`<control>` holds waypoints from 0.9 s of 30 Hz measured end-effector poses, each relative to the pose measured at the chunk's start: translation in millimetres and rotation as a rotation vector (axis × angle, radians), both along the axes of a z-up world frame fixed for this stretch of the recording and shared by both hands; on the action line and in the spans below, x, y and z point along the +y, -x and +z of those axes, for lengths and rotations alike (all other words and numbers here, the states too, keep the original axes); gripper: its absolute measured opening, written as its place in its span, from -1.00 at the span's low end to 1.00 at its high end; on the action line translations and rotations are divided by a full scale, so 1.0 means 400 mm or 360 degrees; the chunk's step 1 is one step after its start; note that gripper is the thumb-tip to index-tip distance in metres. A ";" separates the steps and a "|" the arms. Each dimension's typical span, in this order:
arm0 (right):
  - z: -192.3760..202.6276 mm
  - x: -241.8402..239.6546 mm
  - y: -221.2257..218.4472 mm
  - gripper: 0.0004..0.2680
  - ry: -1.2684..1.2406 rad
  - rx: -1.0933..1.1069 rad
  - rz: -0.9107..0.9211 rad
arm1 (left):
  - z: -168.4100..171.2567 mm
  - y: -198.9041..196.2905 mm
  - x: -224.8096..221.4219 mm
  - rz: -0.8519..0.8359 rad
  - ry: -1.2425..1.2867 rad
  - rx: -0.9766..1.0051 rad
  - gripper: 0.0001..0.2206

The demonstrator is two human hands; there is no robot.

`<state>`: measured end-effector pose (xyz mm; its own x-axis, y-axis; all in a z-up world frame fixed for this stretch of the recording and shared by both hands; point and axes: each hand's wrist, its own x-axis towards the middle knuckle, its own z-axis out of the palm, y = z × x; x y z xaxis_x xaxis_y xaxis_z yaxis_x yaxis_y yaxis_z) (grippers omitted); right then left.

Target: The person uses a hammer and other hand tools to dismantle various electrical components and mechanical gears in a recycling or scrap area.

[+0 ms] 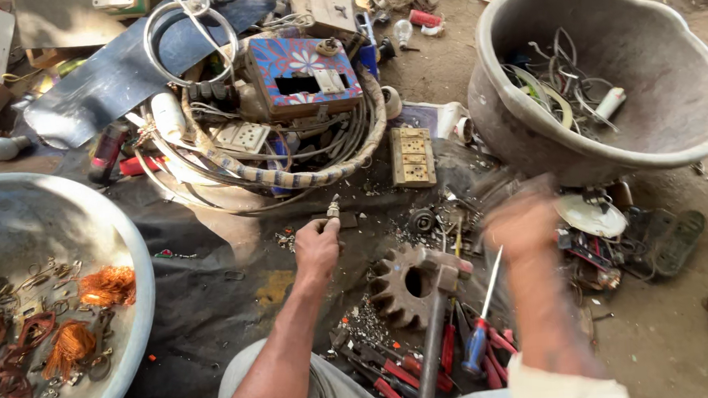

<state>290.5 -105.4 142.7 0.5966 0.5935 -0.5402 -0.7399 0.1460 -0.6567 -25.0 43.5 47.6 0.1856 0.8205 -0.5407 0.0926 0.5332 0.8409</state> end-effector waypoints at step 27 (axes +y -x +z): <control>-0.239 0.352 0.309 -0.77 0.1043 -0.1377 0.1082 | 0.007 0.018 0.053 0.0181 -0.0088 0.0380 -0.75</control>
